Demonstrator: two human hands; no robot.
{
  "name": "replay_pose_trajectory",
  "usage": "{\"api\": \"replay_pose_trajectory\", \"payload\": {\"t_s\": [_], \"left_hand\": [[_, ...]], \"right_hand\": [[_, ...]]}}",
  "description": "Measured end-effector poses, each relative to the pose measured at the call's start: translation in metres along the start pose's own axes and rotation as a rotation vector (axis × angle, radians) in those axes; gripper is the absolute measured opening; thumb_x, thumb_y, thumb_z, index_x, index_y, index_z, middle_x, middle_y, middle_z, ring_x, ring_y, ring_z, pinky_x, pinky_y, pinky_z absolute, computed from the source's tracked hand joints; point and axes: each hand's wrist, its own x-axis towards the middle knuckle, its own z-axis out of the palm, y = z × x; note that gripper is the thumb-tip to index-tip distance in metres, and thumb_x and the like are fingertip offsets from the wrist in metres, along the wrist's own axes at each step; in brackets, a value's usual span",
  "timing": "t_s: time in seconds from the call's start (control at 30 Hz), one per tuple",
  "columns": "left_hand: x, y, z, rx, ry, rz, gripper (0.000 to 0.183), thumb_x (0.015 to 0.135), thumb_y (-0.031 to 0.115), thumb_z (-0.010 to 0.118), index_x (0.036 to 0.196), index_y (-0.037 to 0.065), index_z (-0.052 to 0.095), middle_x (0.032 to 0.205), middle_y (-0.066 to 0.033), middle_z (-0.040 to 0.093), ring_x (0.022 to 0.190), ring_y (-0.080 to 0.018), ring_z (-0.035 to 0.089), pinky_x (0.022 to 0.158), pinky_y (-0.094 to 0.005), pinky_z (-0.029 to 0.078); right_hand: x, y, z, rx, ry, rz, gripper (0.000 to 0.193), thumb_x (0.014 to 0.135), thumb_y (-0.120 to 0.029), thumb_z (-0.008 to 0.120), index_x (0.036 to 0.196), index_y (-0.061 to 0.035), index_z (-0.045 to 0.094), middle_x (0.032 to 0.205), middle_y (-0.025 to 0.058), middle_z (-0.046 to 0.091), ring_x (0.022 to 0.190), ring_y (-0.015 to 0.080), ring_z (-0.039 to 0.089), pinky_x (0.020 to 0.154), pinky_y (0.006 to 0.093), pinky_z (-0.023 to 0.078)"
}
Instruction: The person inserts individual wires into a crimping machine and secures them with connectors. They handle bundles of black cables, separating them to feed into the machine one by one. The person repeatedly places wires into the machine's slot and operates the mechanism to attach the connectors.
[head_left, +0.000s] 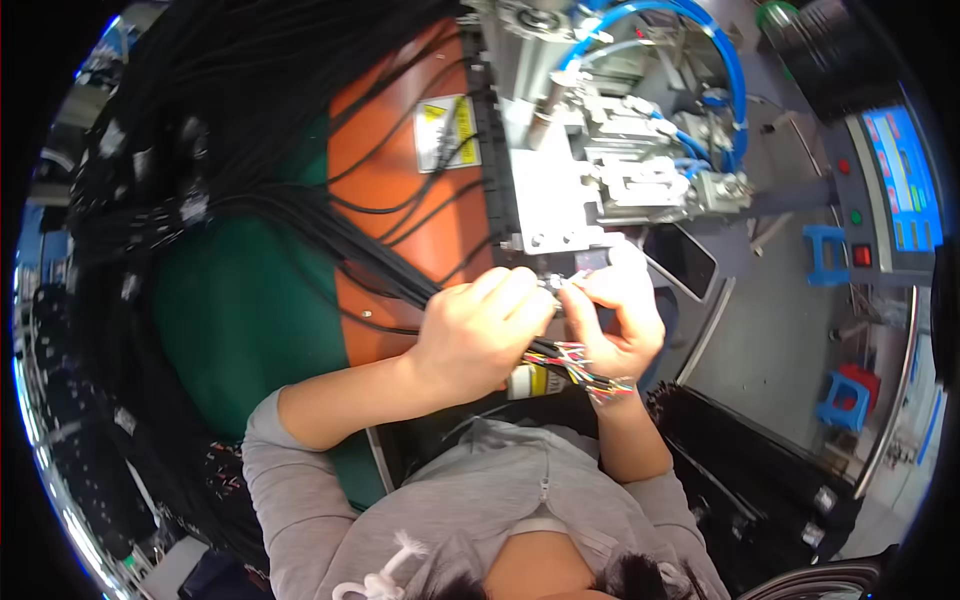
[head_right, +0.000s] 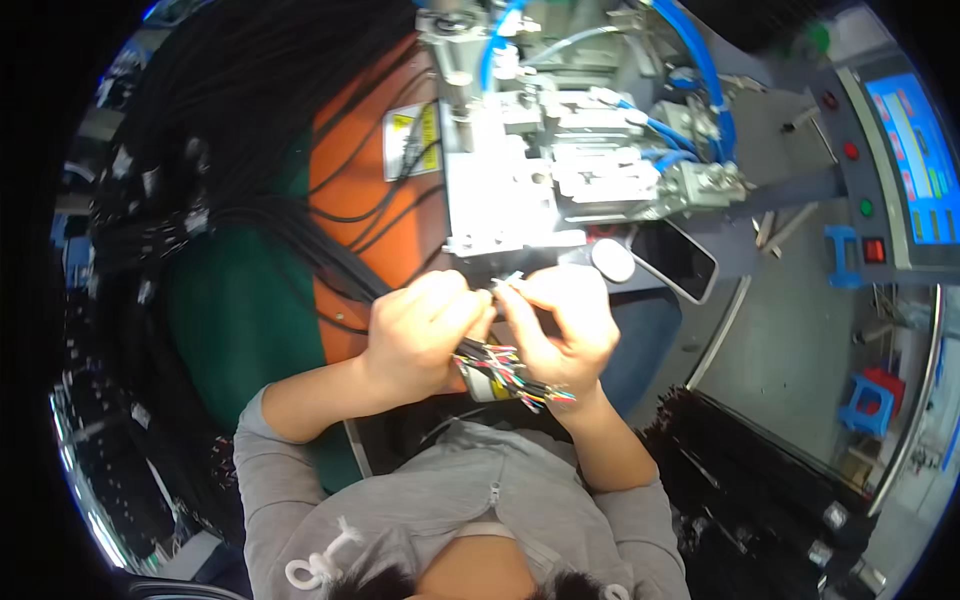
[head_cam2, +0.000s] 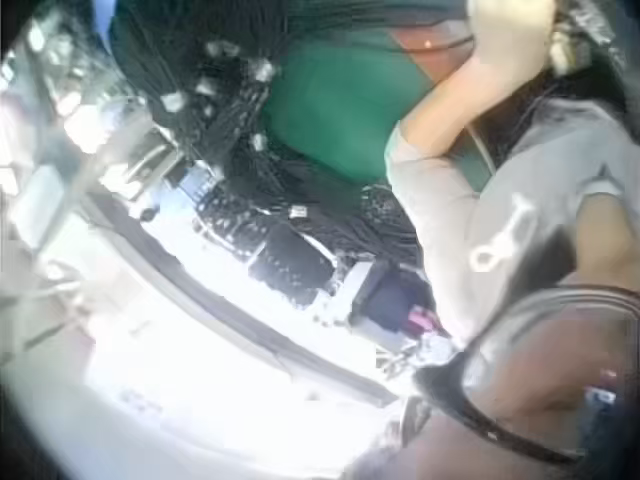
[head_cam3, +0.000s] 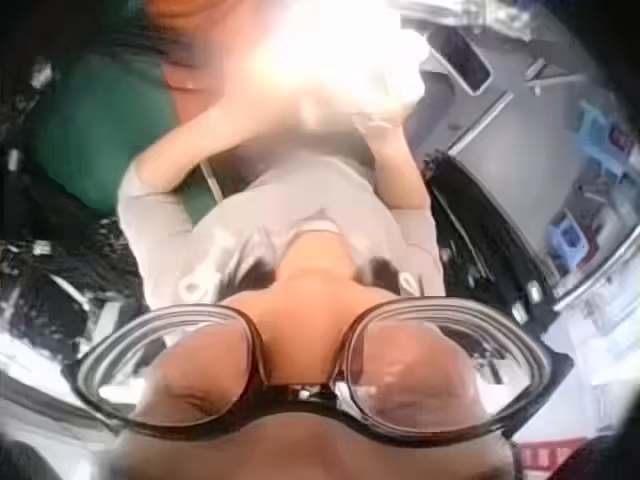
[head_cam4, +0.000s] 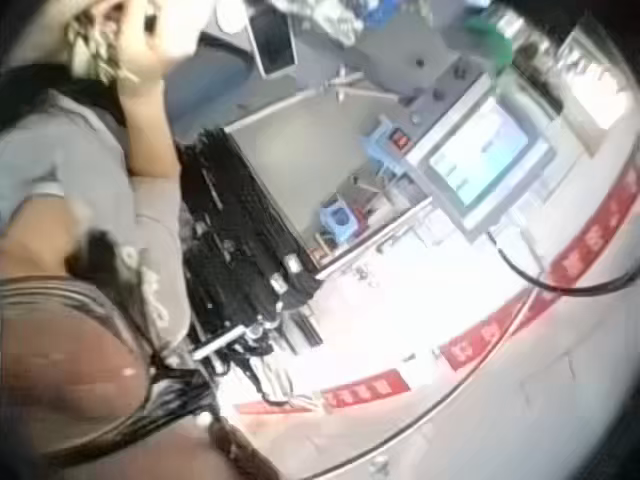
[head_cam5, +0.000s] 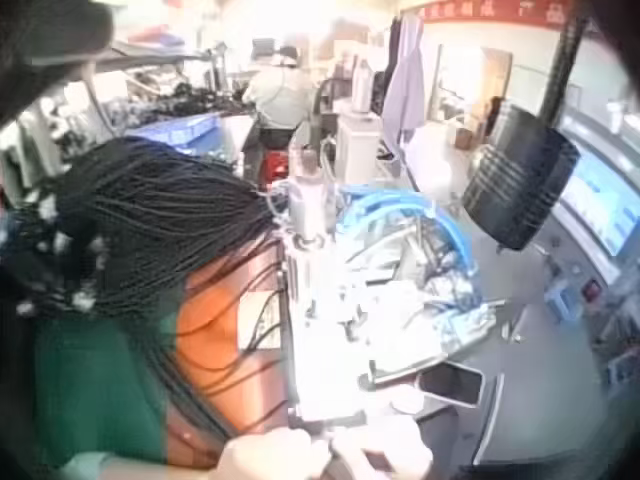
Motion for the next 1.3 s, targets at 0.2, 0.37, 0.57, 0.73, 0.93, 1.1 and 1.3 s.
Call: {"api": "replay_pose_trajectory", "payload": {"t_s": [0.2,0.37,0.57,0.73,0.93,1.1,1.3], "left_hand": [[0.012,0.009,0.019,0.111,0.019,0.028,0.014,0.067,0.012,0.062,0.08,0.01,0.057,0.074,0.0012,0.047,0.063,-0.0109,0.05,0.046,-0.024,0.04],[0.008,0.004,0.019,0.096,-0.01,0.054,0.019,0.072,0.006,0.065,0.091,0.004,0.066,0.077,0.0,0.053,0.061,-0.0128,0.051,0.046,-0.0256,0.039],[0.005,0.004,0.023,0.159,0.038,0.116,0.023,0.072,0.009,0.065,0.094,0.005,0.067,0.075,0.001,0.055,0.059,-0.0112,0.05,0.045,-0.0241,0.036],[0.004,0.001,0.024,0.168,0.047,0.164,0.025,0.071,0.01,0.066,0.095,0.005,0.067,0.075,0.0007,0.055,0.058,-0.0099,0.049,0.044,-0.0227,0.034],[0.003,0.005,0.027,0.186,0.024,0.129,0.026,0.072,0.008,0.065,0.098,0.006,0.068,0.071,0.0009,0.05,0.056,-0.0096,0.047,0.043,-0.0234,0.034],[0.006,0.01,0.029,0.283,-0.057,0.031,0.028,0.073,0.006,0.064,0.101,0.006,0.068,0.067,0.0007,0.04,0.056,-0.0102,0.045,0.043,-0.0231,0.034],[0.005,0.015,0.027,0.324,-0.097,-0.034,0.028,0.074,0.005,0.064,0.102,0.007,0.068,0.068,0.0003,0.039,0.057,-0.0103,0.046,0.043,-0.0234,0.035]], "right_hand": [[0.017,0.006,-0.042,-0.089,-0.293,0.102,0.012,0.074,-0.003,0.073,0.078,0.001,0.063,0.078,0.0069,0.062,0.071,0.0182,0.058,0.065,0.0305,0.047],[0.009,0.014,-0.049,0.573,-0.4,0.7,0.01,0.087,-0.008,0.065,0.087,-0.0012,0.059,0.077,-0.0011,0.054,0.064,0.0039,0.049,0.057,0.0199,0.04],[0.001,0.022,-0.045,0.653,-0.371,0.735,0.009,0.087,-0.009,0.065,0.087,-0.0021,0.058,0.077,-0.0018,0.053,0.062,0.0025,0.047,0.055,0.0182,0.038],[0.0,0.025,-0.046,0.693,-0.39,0.746,0.009,0.087,-0.008,0.065,0.087,-0.0012,0.059,0.079,-0.0008,0.055,0.063,0.0032,0.049,0.056,0.018,0.039],[0.003,0.026,-0.041,0.252,-0.334,0.472,0.007,0.082,-0.002,0.066,0.084,0.002,0.061,0.073,0.0042,0.057,0.066,0.0114,0.055,0.059,0.025,0.044],[0.004,0.029,-0.026,-0.184,-0.288,0.16,0.006,0.077,-0.001,0.065,0.078,0.0013,0.06,0.07,0.0102,0.056,0.064,0.0238,0.054,0.06,0.0335,0.044],[-0.001,0.027,-0.024,-0.257,-0.294,0.122,0.008,0.077,-0.003,0.064,0.073,-0.0008,0.056,0.069,0.0103,0.054,0.065,0.0267,0.051,0.06,0.0364,0.042]]}}
